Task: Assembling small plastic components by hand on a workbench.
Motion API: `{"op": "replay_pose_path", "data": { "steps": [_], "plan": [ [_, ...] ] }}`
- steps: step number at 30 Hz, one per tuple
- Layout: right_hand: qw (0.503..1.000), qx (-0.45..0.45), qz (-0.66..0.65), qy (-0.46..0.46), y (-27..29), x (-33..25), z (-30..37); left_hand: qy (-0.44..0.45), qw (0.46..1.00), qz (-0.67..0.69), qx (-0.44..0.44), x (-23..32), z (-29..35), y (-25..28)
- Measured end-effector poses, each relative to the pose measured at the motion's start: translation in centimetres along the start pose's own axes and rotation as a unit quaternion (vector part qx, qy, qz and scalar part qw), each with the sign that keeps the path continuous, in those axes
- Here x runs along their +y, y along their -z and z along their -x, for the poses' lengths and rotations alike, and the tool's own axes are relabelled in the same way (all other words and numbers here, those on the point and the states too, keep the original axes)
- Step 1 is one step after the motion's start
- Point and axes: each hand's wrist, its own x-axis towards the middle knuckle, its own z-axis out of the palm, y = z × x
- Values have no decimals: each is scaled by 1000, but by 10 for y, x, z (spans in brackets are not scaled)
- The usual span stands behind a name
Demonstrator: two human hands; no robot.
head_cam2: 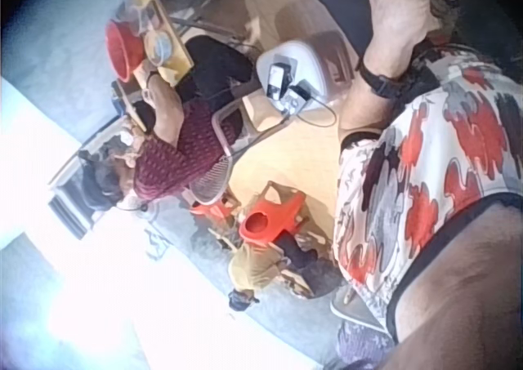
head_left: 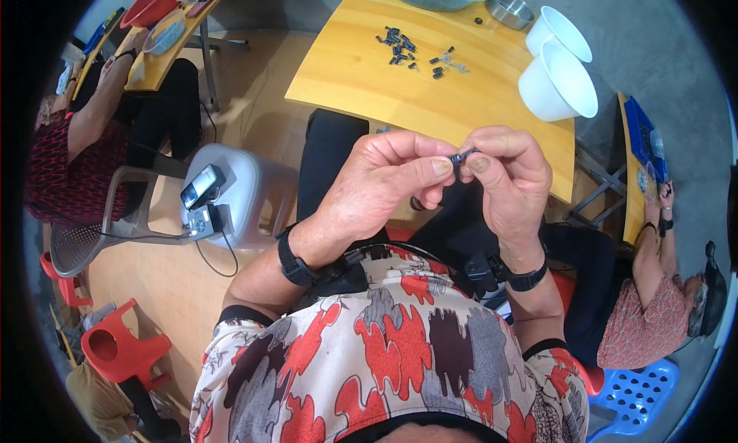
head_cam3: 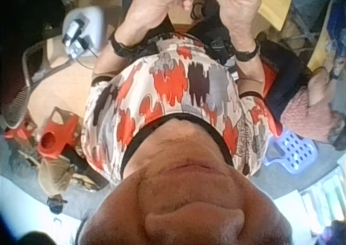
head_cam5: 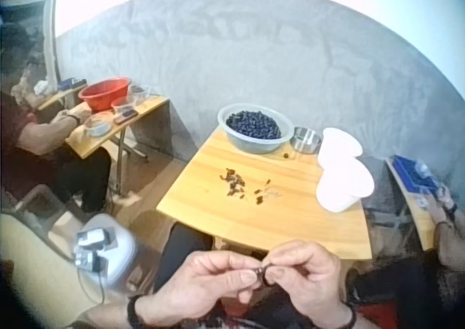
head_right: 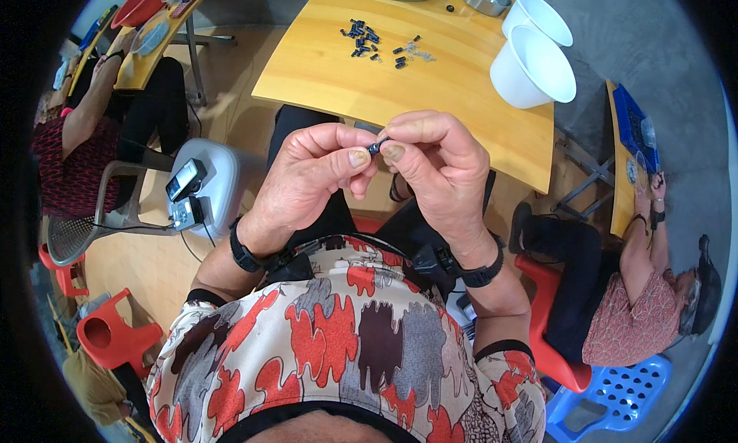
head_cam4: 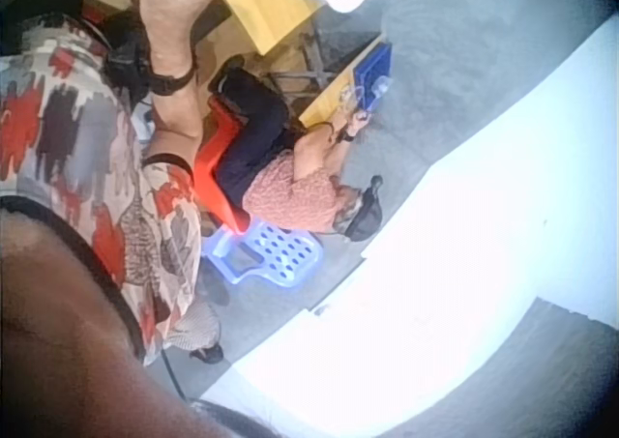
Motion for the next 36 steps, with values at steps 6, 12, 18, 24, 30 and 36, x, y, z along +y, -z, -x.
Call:
{"op": "replay_pose_path", "data": {
  "steps": [6,12,18,24,30,36],
  "plan": [
    [998,-8,65,8,0,0,1,9,1000,-16,9,-1,-1,2],
    [998,17,54,25,-3,6,4,21,1000,-1,16,-3,-1,1],
    [995,19,88,32,-7,13,6,15,999,23,36,-7,0,3],
    [996,39,77,34,-10,20,8,25,998,38,38,-8,0,6],
    [995,39,80,37,-7,14,10,39,997,65,17,-4,1,5],
    [995,17,88,33,-6,11,8,43,998,48,11,-2,4,5]
  ]
}}
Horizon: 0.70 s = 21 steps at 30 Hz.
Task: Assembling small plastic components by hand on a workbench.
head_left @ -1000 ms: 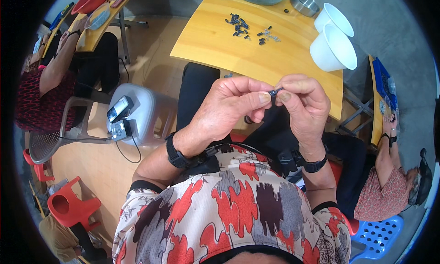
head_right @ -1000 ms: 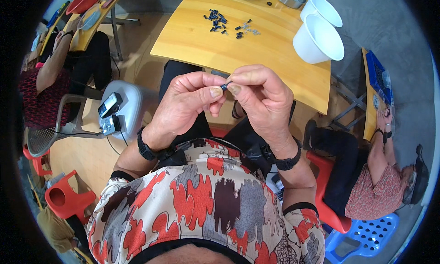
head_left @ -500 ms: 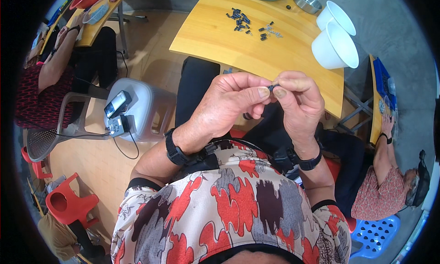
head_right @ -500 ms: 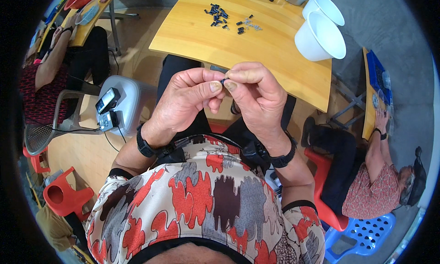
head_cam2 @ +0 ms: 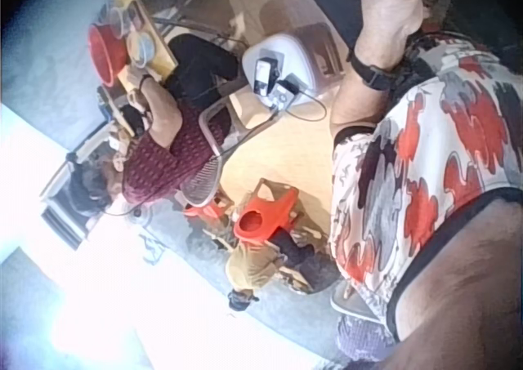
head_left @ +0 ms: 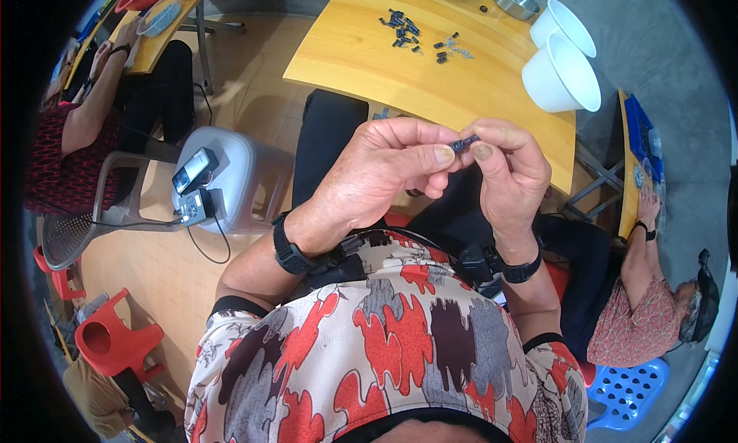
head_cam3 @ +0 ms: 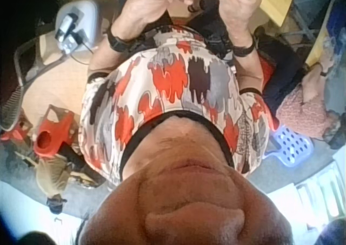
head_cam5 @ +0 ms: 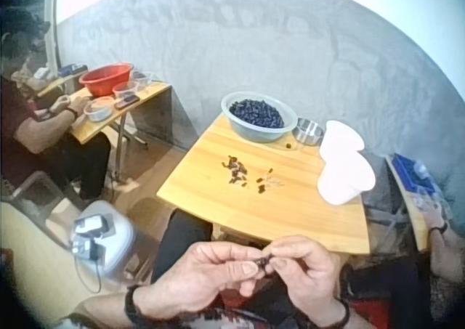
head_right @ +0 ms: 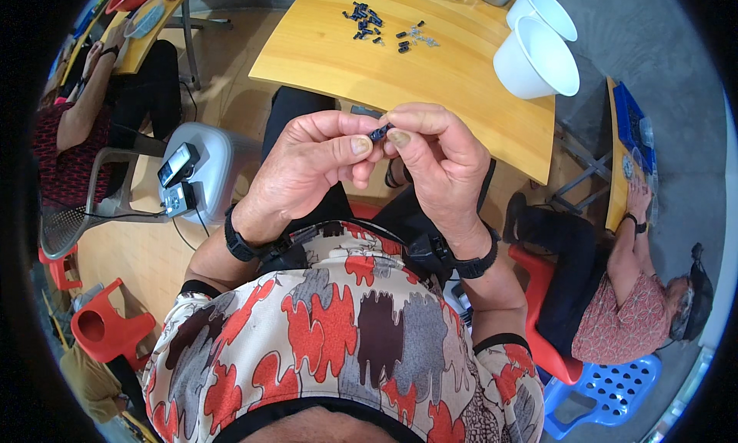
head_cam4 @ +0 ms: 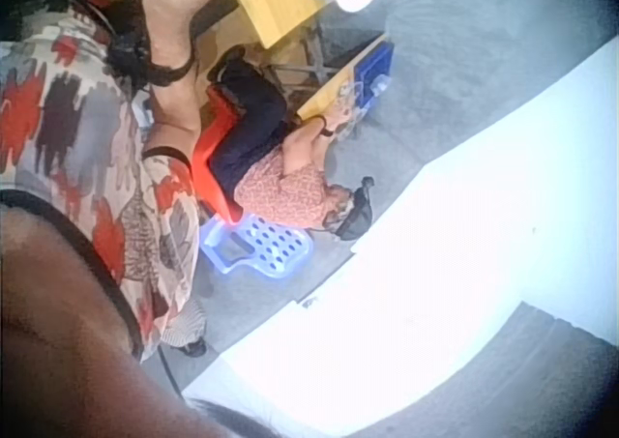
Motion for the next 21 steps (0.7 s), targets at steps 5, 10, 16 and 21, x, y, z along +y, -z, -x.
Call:
{"op": "replay_pose_path", "data": {
  "steps": [5,10,16,21],
  "plan": [
    [999,5,-21,-26,-1,0,0,-2,1000,9,6,2,1,0],
    [999,2,-24,-35,1,-1,0,-11,1000,8,5,1,2,0],
    [999,-17,9,-30,3,-6,-6,-15,1000,-2,8,3,3,-1],
    [999,-28,43,-11,3,-12,-8,-14,1000,-6,9,5,6,-3]
  ]
}}
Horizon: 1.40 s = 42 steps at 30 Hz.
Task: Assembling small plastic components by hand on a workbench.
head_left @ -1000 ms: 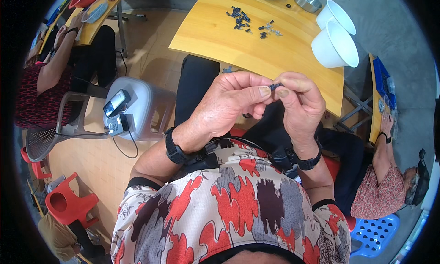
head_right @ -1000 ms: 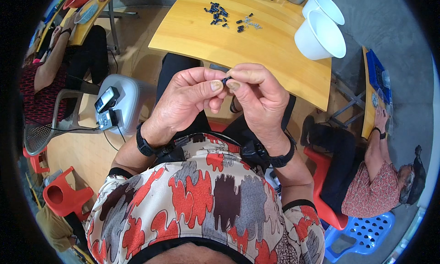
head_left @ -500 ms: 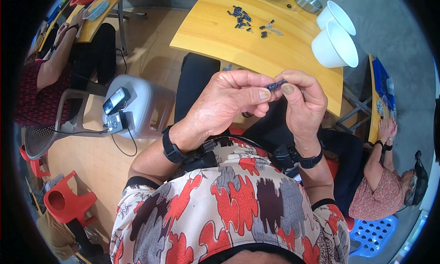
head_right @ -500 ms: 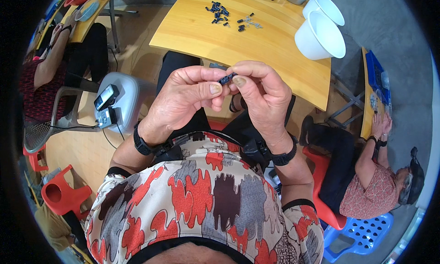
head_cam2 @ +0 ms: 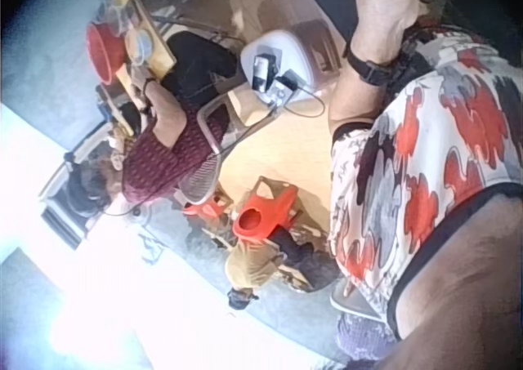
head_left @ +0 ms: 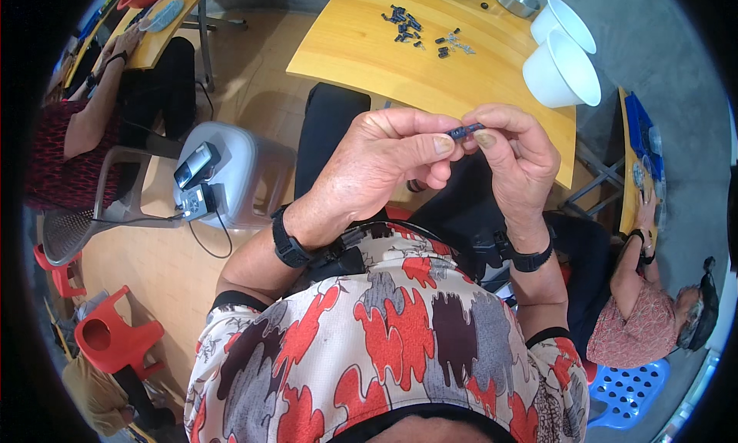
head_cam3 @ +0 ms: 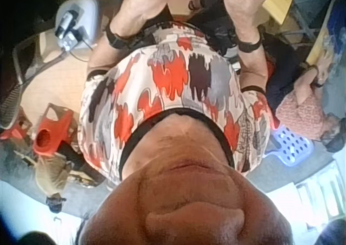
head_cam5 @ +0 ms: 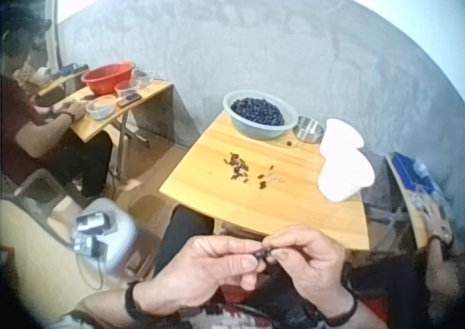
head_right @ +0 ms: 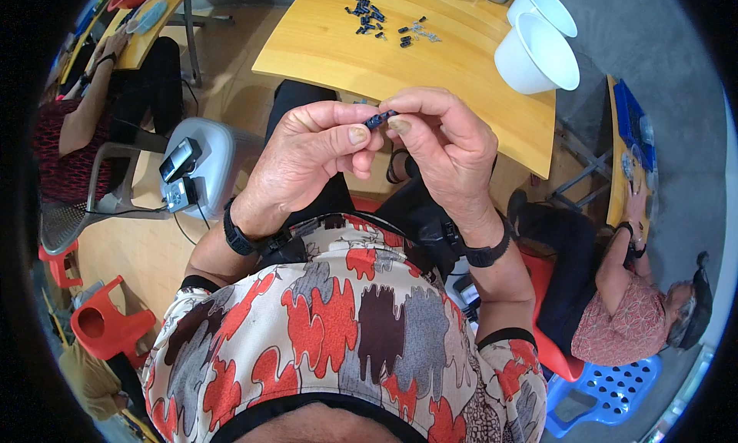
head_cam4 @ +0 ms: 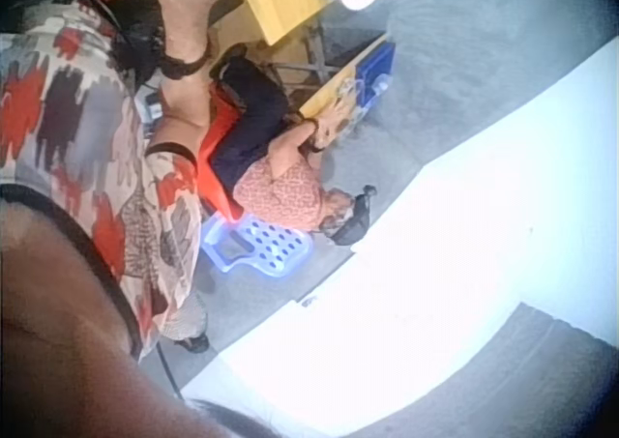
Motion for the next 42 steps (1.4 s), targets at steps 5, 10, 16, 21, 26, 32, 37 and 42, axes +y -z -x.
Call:
{"op": "replay_pose_path", "data": {
  "steps": [5,10,16,21,26,32,37,42],
  "plan": [
    [999,-22,0,23,-1,-5,-1,-7,1000,-7,6,-1,5,-2],
    [998,-22,41,37,0,-9,-1,-27,1000,-15,-6,-2,6,-4],
    [999,0,41,30,-1,-3,1,-22,999,-23,7,-5,5,-6],
    [998,10,32,52,-3,13,6,-16,1000,-9,15,-13,0,-3],
    [986,23,134,98,-3,17,5,-6,999,-21,27,-13,-4,-3],
    [977,23,176,114,-6,17,6,-20,999,-39,30,-12,-9,-3],
    [952,23,260,161,-11,19,7,-3,1000,-13,25,-11,-8,-1],
    [932,35,303,195,-10,26,8,6,1000,-1,16,-9,-5,-2]
  ]
}}
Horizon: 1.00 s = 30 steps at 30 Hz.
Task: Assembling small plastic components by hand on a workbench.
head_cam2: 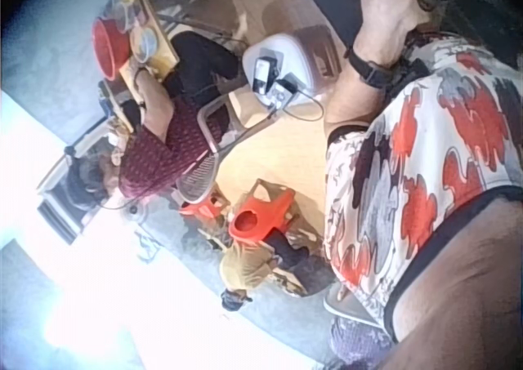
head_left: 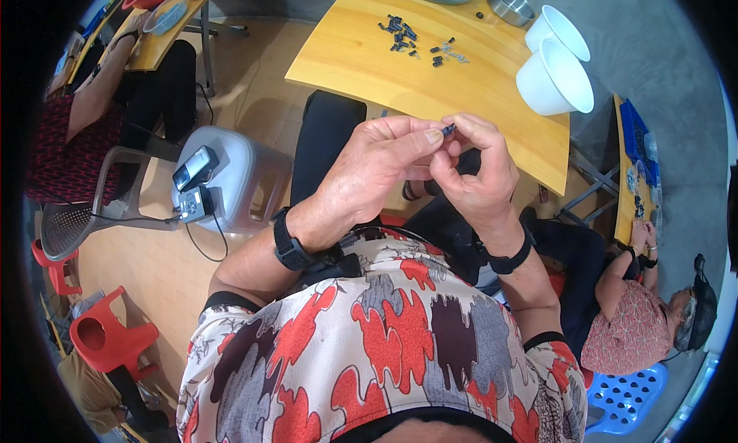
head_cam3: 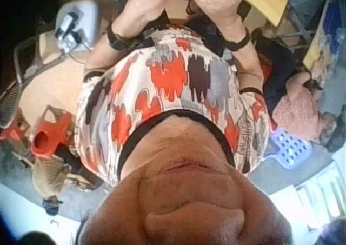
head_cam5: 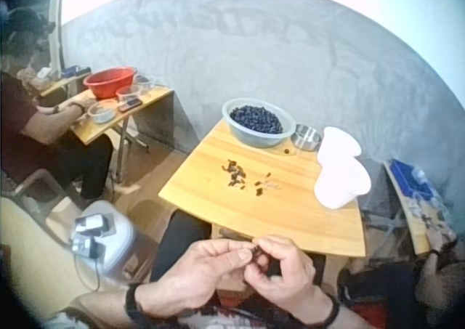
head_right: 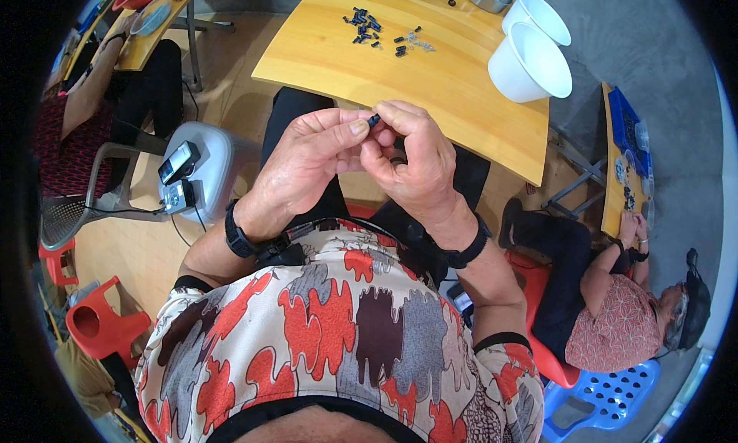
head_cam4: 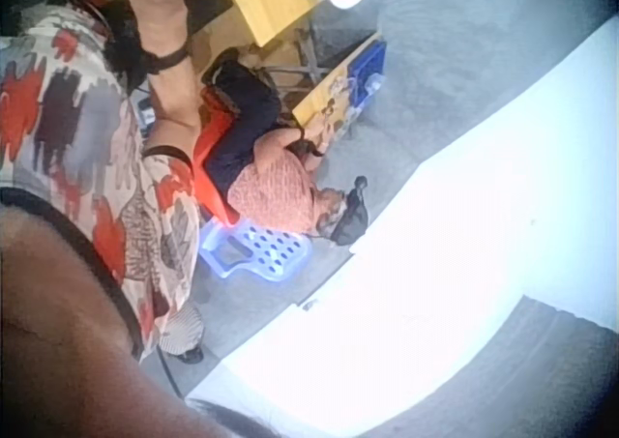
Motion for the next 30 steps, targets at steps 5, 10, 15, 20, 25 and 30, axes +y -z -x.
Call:
{"op": "replay_pose_path", "data": {
  "steps": [5,10,15,20,25,30],
  "plan": [
    [999,12,38,36,-1,-2,-4,-5,1000,-3,3,-2,0,0],
    [999,22,19,28,-3,1,-2,-3,1000,-21,-14,1,0,0],
    [999,20,29,37,-2,-2,-3,-13,998,-63,-17,-1,0,-2],
    [997,19,28,63,-1,2,-4,-33,995,-93,-15,-4,0,-2],
    [996,22,46,69,-2,8,-5,-25,992,-121,-8,-4,-6,-3],
    [998,27,34,44,-14,23,9,-10,997,-82,5,-20,-19,9]
  ]
}}
